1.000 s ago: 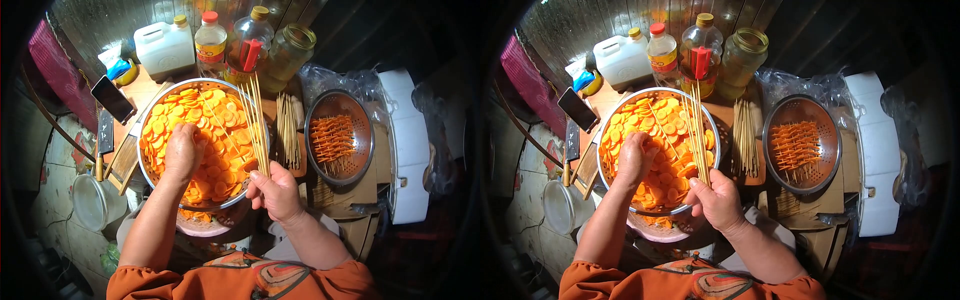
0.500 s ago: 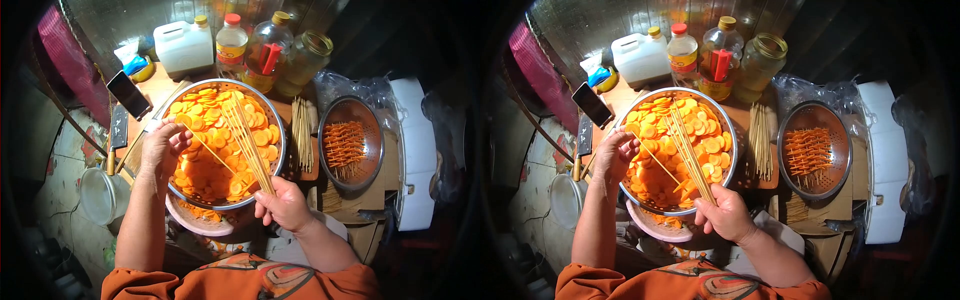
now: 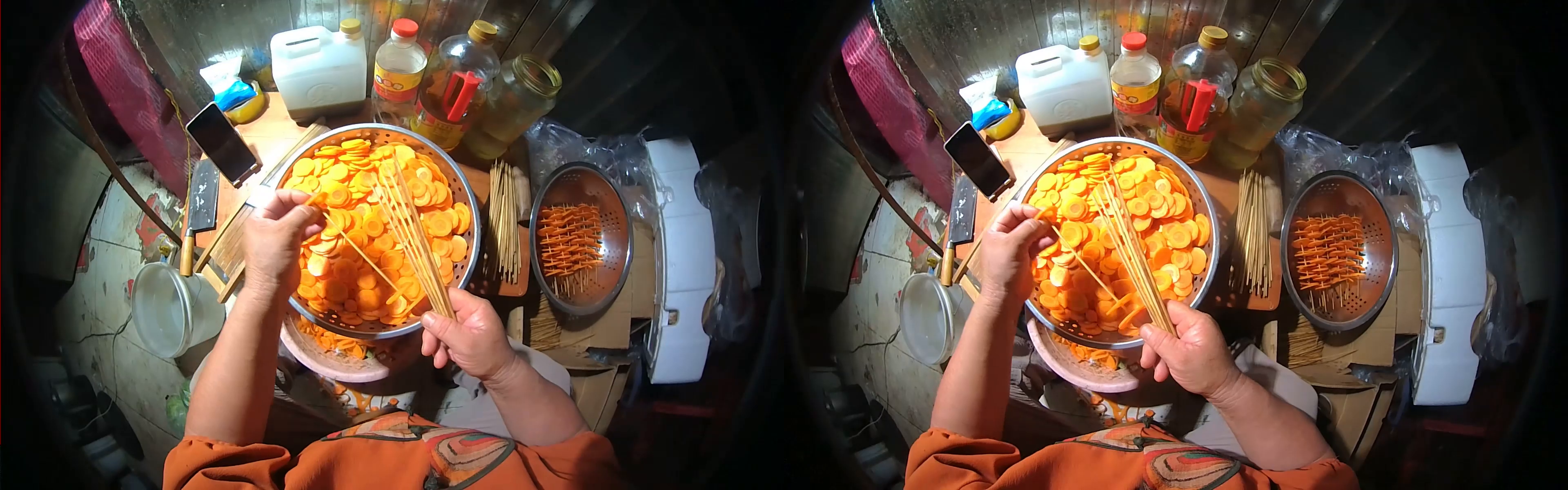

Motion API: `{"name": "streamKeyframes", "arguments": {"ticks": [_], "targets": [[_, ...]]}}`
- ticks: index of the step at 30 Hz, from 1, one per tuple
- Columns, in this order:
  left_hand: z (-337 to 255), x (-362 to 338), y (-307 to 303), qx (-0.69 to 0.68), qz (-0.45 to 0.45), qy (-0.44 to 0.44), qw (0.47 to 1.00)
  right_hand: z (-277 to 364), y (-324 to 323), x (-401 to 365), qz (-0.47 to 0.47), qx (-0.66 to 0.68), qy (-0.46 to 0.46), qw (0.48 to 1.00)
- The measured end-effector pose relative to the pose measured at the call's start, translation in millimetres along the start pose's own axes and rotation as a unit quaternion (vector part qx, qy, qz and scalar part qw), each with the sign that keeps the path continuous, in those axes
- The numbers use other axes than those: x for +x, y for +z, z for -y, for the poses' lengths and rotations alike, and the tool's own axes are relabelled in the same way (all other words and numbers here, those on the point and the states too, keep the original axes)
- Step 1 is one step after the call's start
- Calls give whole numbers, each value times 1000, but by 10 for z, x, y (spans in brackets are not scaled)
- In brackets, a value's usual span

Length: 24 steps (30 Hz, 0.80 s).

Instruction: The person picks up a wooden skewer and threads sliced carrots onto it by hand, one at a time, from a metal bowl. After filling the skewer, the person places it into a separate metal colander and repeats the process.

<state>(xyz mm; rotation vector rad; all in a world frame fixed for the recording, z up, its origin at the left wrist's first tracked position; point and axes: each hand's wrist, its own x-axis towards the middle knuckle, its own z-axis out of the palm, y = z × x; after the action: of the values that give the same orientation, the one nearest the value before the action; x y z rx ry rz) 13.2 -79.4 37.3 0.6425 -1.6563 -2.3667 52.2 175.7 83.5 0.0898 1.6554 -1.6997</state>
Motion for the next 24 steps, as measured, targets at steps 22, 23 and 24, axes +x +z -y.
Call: {"name": "streamKeyframes", "arguments": {"ticks": [22, 23, 24], "targets": [[242, -198, 379, 176, 64, 42, 981, -6, -49, 111, -99, 43, -45, 993], [248, -33, 286, 308, 28, 130, 942, -9, -54, 109, -102, 46, -51, 992], [223, 89, 230, 431, -9, 213, 877, -7, -50, 104, -103, 46, -53, 992]]}}
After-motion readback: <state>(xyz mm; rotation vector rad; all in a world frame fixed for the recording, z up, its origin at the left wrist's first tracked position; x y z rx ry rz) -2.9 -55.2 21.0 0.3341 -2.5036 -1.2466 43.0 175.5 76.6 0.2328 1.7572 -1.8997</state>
